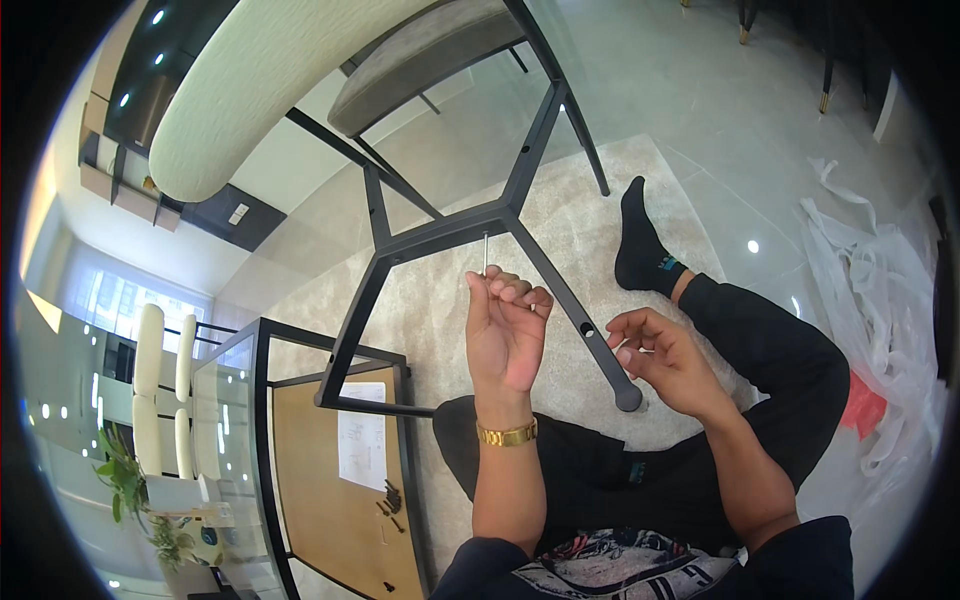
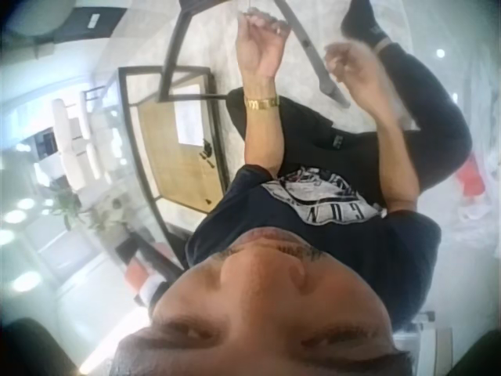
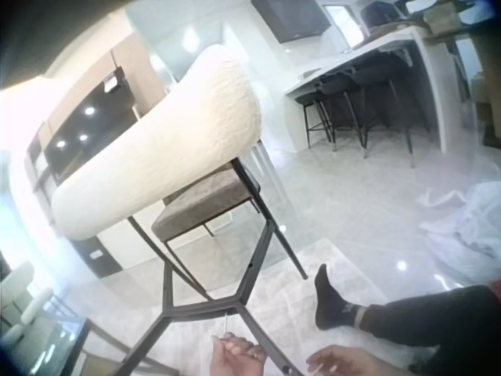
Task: The person assembles a chair frame by hand while sitting on the floor, using an Allen key to tighten screws taken from a nearby glass table.
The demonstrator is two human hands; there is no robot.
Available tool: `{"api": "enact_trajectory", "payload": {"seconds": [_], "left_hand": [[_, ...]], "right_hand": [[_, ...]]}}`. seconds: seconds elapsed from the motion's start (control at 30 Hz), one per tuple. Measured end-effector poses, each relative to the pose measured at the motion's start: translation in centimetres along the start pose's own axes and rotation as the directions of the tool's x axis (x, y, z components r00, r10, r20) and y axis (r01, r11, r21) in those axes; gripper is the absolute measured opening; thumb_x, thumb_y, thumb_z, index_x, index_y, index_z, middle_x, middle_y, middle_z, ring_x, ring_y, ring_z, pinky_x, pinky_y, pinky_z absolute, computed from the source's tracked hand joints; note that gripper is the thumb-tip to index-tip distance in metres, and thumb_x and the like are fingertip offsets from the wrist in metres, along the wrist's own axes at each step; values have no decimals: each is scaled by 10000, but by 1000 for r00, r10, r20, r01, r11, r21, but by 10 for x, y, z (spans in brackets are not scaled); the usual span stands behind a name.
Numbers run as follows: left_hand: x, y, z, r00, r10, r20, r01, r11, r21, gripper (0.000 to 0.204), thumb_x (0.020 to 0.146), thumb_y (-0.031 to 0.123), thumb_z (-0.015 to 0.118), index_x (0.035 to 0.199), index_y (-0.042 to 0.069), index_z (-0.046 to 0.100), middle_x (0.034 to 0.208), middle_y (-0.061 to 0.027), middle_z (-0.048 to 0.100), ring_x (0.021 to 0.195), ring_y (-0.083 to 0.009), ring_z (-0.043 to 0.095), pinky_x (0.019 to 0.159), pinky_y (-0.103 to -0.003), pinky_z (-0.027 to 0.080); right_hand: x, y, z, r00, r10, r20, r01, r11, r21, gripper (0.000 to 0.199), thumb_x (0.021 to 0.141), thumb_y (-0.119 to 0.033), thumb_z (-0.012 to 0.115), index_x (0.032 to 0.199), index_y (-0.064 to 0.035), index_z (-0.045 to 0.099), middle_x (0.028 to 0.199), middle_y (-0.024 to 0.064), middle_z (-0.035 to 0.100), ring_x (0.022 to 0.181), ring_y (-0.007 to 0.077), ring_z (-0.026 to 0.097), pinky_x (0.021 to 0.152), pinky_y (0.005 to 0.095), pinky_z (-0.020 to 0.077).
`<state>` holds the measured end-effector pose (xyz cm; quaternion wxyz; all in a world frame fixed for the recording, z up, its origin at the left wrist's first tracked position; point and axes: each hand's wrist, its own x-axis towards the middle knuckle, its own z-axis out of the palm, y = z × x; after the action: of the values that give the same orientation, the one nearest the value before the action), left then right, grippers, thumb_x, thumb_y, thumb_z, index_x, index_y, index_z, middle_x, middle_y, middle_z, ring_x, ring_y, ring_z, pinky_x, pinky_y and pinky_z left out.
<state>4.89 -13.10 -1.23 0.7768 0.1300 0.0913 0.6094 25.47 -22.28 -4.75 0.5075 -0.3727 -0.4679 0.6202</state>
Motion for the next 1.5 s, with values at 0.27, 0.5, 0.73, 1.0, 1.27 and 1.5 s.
{"api": "enact_trajectory", "payload": {"seconds": [0.27,0.5,0.73,1.0,1.27,1.5], "left_hand": [[-2,4,0,997,-74,-25,74,997,12,210,1109,287,502,1039,109,589,814,22,606,796,-109,595,827,-334,476],[-5,14,16,979,-138,-149,155,983,102,240,1113,286,476,970,113,562,761,30,557,754,-116,567,790,-360,460],[-3,28,30,936,-171,-306,257,929,267,222,1104,253,497,940,116,559,712,19,521,716,-115,537,775,-362,455],[-3,28,37,937,37,-348,225,697,681,193,1056,227,602,890,134,571,728,39,504,711,-107,536,736,-315,443],[-1,29,24,956,204,-212,125,370,921,189,1025,222,646,879,138,559,731,39,492,715,-115,529,730,-298,433],[-9,41,31,960,-14,-280,201,730,653,188,1038,231,591,903,105,557,780,28,504,719,-102,500,716,-271,421]], "right_hand": [[-1,6,3,998,-35,52,35,999,0,348,1041,-241,638,1296,-8,591,1086,42,661,991,92,612,873,251,503],[-11,-2,14,962,-34,270,-8,988,152,712,1070,-616,348,1343,10,548,1093,106,701,956,122,645,858,258,502],[-13,-8,15,959,13,283,-60,986,158,696,1081,-603,327,1265,21,572,904,90,684,768,134,640,677,263,516],[-12,-3,11,956,43,290,-70,994,81,763,1065,-659,303,1323,14,554,807,102,693,641,117,599,660,255,476],[-10,-4,10,963,71,258,-96,992,84,661,1084,-567,355,1281,29,564,831,101,673,647,129,599,682,277,491],[-48,-39,36,599,-800,20,624,451,-639,285,843,-112,763,1100,-23,676,992,102,673,785,270,657,790,415,541]]}}
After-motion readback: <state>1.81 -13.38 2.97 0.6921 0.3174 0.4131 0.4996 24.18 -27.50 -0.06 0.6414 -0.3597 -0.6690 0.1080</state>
